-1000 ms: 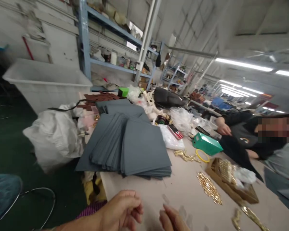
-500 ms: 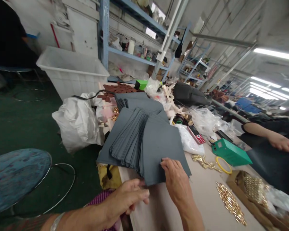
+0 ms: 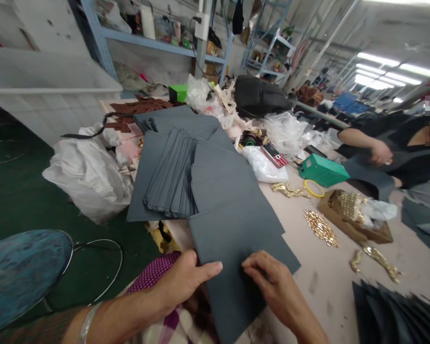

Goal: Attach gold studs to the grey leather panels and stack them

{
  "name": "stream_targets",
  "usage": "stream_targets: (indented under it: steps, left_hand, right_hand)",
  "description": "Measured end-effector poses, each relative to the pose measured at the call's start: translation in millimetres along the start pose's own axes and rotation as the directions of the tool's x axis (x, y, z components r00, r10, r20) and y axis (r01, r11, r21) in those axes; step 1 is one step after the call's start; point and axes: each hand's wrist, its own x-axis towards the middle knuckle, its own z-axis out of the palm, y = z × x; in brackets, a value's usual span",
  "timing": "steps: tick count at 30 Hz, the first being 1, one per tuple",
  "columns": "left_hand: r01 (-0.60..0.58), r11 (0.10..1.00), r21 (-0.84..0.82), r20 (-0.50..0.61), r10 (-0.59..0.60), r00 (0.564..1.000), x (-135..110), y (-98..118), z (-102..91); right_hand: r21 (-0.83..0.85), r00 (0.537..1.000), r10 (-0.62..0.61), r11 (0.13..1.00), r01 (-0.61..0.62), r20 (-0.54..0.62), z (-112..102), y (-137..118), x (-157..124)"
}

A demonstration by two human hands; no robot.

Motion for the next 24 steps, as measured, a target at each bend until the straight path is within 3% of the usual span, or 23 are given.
stream_targets:
  steps: [3, 8, 11, 19, 24]
  left_hand:
    - [-0.010, 0.999, 0.030, 0.071, 0.008, 0.997, 1, -6, 4.5]
    - [-0.046, 0.999, -0.016, 0.059, 0.047, 0.997, 8, -8, 12.2]
    - [-0.004, 0.998, -0.064, 0.048, 0.007, 0.999, 10, -6, 15.9]
    - [0.138, 0.982, -0.126, 0.042, -0.134, 0.990, 5, 1, 21.7]
    - [0.174, 0.956, -0.236, 0.088, -0.158, 0.984, 1, -4, 25.2]
  right_hand:
    - [0.194, 0.979, 0.130, 0.976, -0.098, -0.158, 14, 7, 3]
    - [0.443, 0.946, 0.293, 0.873, -0.205, -0.138, 27, 13, 6]
    - [0.522, 0.947, 0.303, 0.827, -0.208, -0.104, 29, 11, 8]
    - [0.540, 0.953, 0.291, 0.817, -0.204, -0.081, 31, 7, 13]
    - [0.577, 0.954, 0.293, 0.791, -0.202, -0.069, 29, 9, 13]
